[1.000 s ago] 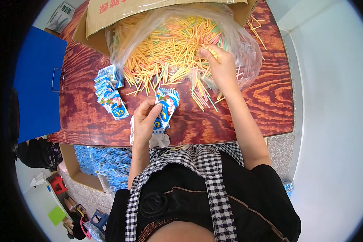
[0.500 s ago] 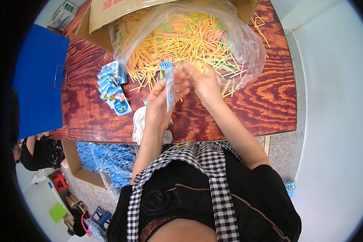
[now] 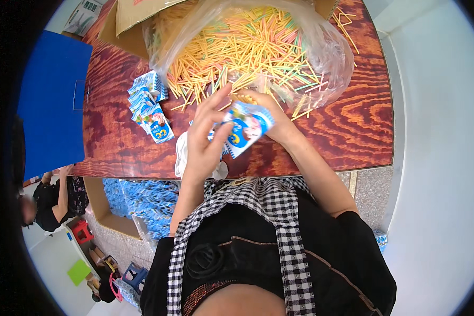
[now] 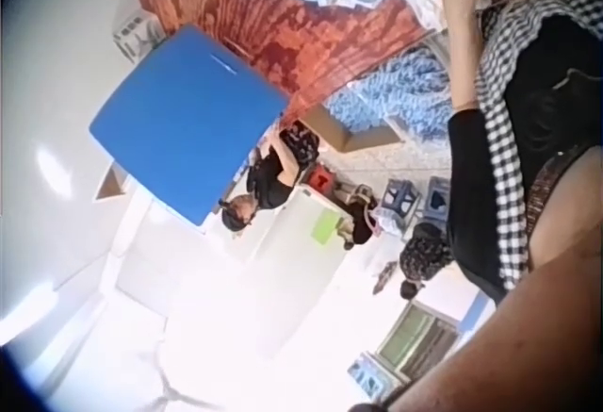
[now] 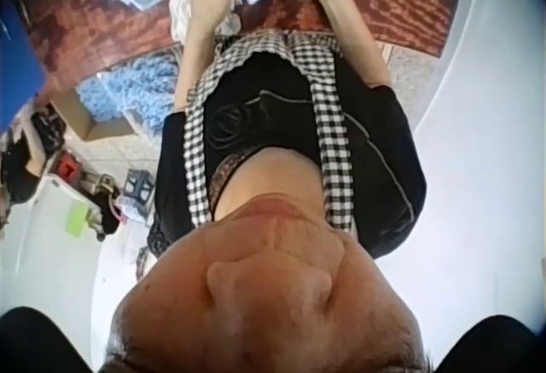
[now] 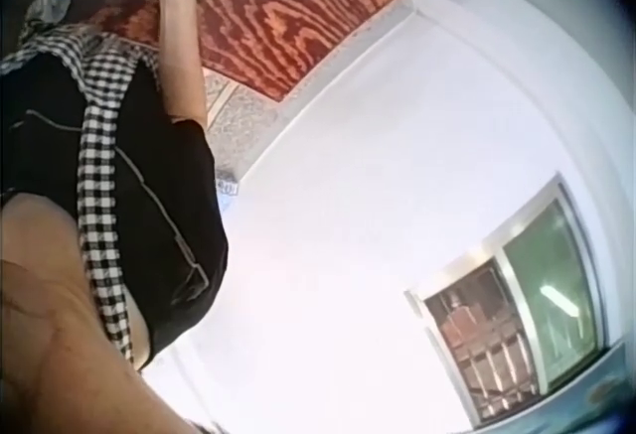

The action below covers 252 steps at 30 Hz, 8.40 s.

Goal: Placing small yellow sticks into individual plastic packets.

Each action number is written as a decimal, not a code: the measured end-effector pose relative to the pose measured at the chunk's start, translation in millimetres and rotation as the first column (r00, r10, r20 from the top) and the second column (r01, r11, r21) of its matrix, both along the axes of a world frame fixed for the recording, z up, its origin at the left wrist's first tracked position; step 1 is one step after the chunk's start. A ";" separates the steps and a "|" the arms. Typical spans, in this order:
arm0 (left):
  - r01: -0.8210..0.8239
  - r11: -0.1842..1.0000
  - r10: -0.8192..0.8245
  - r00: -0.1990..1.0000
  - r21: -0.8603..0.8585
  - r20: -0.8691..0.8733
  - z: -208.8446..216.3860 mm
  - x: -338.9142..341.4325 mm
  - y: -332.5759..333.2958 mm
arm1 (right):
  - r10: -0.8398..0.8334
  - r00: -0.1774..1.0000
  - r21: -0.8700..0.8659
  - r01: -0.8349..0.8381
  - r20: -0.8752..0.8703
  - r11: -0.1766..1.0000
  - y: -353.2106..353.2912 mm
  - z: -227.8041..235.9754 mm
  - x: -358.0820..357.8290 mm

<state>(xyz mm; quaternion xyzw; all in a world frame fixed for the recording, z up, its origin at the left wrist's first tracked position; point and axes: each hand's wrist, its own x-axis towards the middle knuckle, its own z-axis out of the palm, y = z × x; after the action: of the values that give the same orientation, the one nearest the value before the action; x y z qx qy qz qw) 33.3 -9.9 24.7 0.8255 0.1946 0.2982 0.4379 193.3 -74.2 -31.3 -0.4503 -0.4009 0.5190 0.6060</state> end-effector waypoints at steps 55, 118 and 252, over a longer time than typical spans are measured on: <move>0.232 0.423 0.438 0.794 -0.876 0.421 -52.9 -63.2 2.4 | -0.020 0.972 0.088 -0.001 0.236 0.996 -13.6 27.9 -8.8; -0.317 0.853 0.359 0.933 -0.416 0.024 -47.3 -34.9 -21.1 | -0.161 0.741 -0.054 0.167 -0.652 0.984 17.4 45.0 -29.2; -0.310 0.836 0.351 0.936 -0.453 0.007 -55.8 -29.8 2.4 | -0.254 0.361 0.043 0.501 0.897 0.864 77.6 -9.2 111.6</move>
<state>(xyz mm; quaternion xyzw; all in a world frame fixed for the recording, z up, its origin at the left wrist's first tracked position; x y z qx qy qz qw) 3.5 -7.6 -31.1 0.6431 0.3771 0.3537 0.5650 304.8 3.4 -40.4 -0.8006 -0.4733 0.0993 0.3538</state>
